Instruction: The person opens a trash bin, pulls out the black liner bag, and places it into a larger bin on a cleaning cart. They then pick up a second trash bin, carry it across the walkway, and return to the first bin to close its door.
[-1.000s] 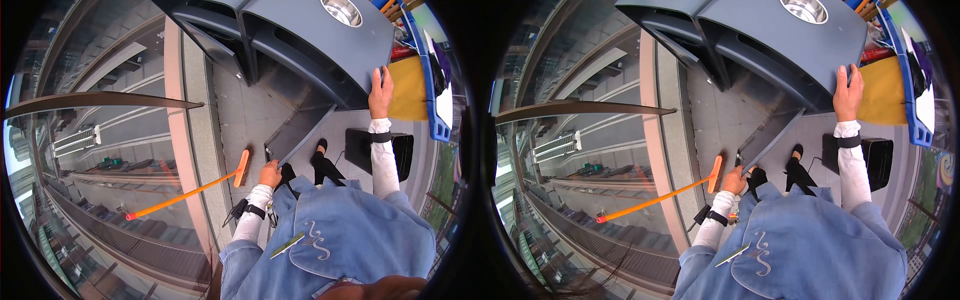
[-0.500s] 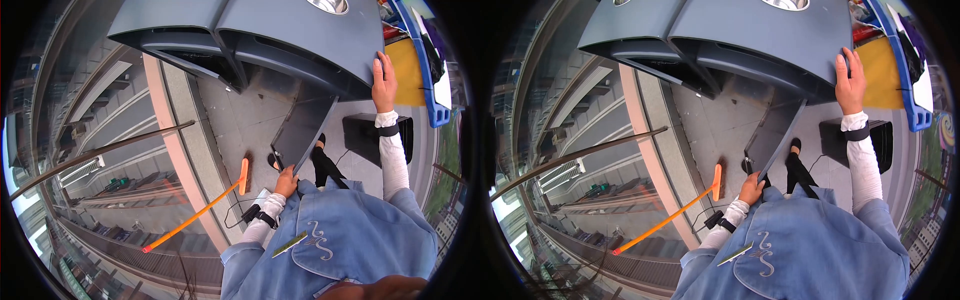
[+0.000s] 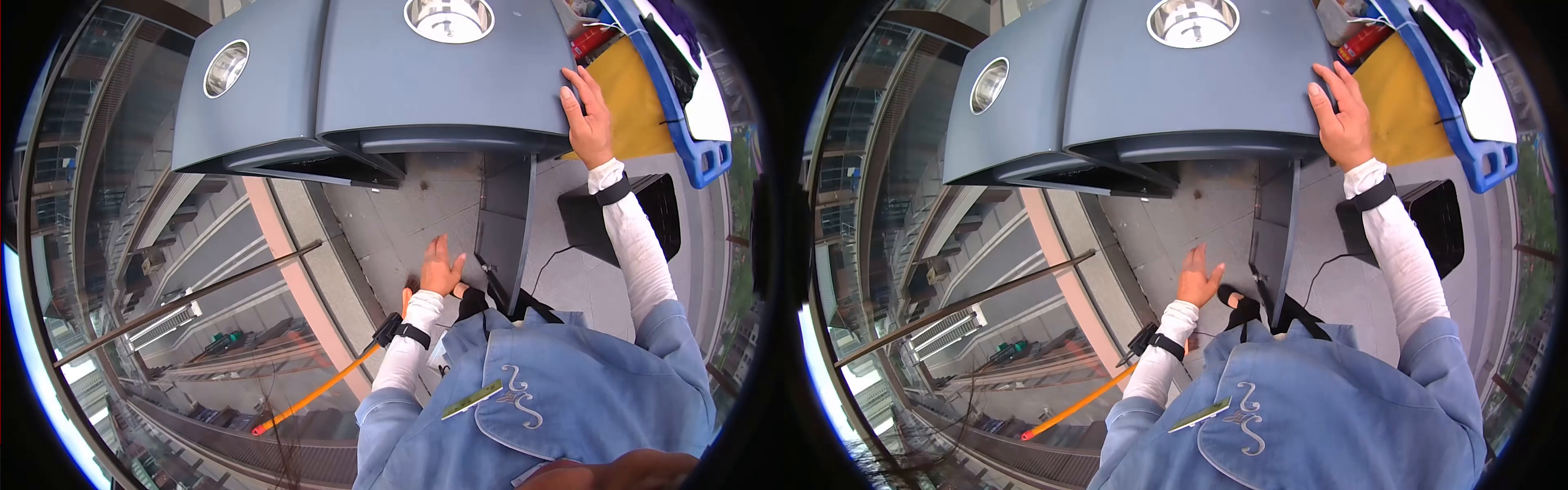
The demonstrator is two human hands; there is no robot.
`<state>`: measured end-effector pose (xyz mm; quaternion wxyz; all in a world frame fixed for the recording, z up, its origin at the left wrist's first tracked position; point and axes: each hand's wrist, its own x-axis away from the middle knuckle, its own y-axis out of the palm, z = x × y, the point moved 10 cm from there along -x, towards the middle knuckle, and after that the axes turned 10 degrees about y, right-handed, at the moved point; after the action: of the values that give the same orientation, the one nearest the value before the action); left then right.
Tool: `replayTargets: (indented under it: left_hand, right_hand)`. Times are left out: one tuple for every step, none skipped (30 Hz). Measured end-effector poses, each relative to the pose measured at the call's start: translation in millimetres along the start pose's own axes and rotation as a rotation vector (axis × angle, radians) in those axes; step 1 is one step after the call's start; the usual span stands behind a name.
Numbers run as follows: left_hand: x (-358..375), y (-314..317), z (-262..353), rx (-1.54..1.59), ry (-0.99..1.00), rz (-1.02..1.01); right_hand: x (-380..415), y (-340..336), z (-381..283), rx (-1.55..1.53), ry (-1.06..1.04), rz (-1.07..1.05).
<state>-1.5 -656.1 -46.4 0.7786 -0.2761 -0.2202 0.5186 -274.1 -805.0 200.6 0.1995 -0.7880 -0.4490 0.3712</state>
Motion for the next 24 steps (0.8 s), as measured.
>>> replayTargets:
  left_hand:
    - [-11.1, -29.4, -9.7, -0.122, -0.012, 0.078]
    - [-20.7, -59.4, -17.1, -0.245, -0.022, 0.158]
    - [-32.9, -88.4, -14.8, -0.335, -0.006, 0.205]
    - [-42.7, -115.0, -10.4, -0.423, 0.009, 0.251]
    - [-51.2, -134.7, -12.9, -0.488, 0.013, 0.274]
    - [-59.9, -149.1, -14.4, -0.551, 0.021, 0.271]
    - [-69.9, -162.7, -16.1, -0.613, 0.031, 0.272]
    - [-78.0, -170.9, -26.3, -0.632, 0.027, 0.256]
    - [-84.6, -177.7, -33.5, -0.640, 0.046, 0.267]
    - [-93.0, -178.3, -43.2, -0.701, 0.055, 0.212]
    - [-100.8, -176.5, -55.0, -0.760, 0.071, 0.150]
    - [-106.7, -172.7, -72.8, -0.791, 0.057, 0.083]
    - [-111.1, -167.6, -92.2, -0.771, 0.016, 0.006]
    - [-113.7, -169.9, -91.6, -0.756, 0.096, 0.025]
    - [-115.1, -170.7, -91.2, -0.737, 0.165, 0.048]
    - [-115.9, -174.9, -88.3, -0.726, 0.178, 0.056]
    - [-116.5, -177.3, -85.9, -0.716, 0.153, -0.005]
    - [-115.8, -178.0, -88.5, -0.711, 0.125, -0.071]
    - [-111.8, -179.4, -94.0, -0.711, 0.128, -0.076]
    - [-103.9, -180.1, -94.1, -0.690, 0.200, -0.047]
    - [-94.1, -183.1, -96.1, -0.667, 0.263, -0.018]
    - [-86.3, -177.8, -113.2, -0.671, 0.219, -0.133]
    - [-77.6, -184.3, -118.7, -0.667, 0.200, -0.133]
    - [-66.1, -183.5, -139.5, -0.642, 0.040, -0.262]
  right_hand:
    - [-0.7, -1.1, 2.1, -0.009, 0.015, -0.005]
    - [-0.8, -1.3, 4.9, -0.016, 0.015, -0.008]
    - [-1.4, -4.2, 5.8, -0.031, 0.014, 0.010]
    - [-0.6, -4.3, 6.5, -0.028, 0.025, 0.001]
    - [-0.3, -3.4, 4.4, -0.027, 0.035, -0.007]
    - [-0.7, -3.6, 4.3, -0.017, 0.044, -0.022]
    - [-1.1, -7.0, 3.8, -0.029, 0.039, -0.001]
    - [-1.4, -5.7, 4.6, -0.005, 0.041, -0.011]
    - [-1.2, -4.2, 3.9, 0.024, 0.046, -0.019]
    - [-1.6, -4.7, 1.6, 0.002, 0.066, -0.027]
    - [-1.0, -7.0, 1.1, 0.009, 0.077, 0.004]
    - [-1.4, -5.9, 1.5, -0.005, 0.088, -0.008]
    - [-1.2, -4.7, 1.0, -0.016, 0.096, -0.023]
    - [-1.7, -4.4, 0.4, -0.008, 0.114, -0.027]
    - [-2.9, -6.2, -1.8, 0.008, 0.108, -0.009]
    - [-3.0, -5.2, -3.3, 0.007, 0.108, -0.018]
    - [-3.6, -3.6, -3.3, 0.002, 0.112, -0.026]
    - [-3.7, -3.4, -2.1, 0.005, 0.106, -0.021]
    - [-3.3, -3.5, -1.6, 0.007, 0.112, -0.020]
    - [-3.5, -3.0, -2.2, 0.023, 0.123, -0.024]
    - [-3.4, -1.2, -3.7, 0.037, 0.132, -0.036]
    - [-4.1, 0.7, -7.3, 0.050, 0.132, -0.054]
    - [-3.9, 3.6, -8.6, 0.047, 0.128, -0.074]
    - [-4.3, 4.5, -8.0, 0.055, 0.127, -0.076]
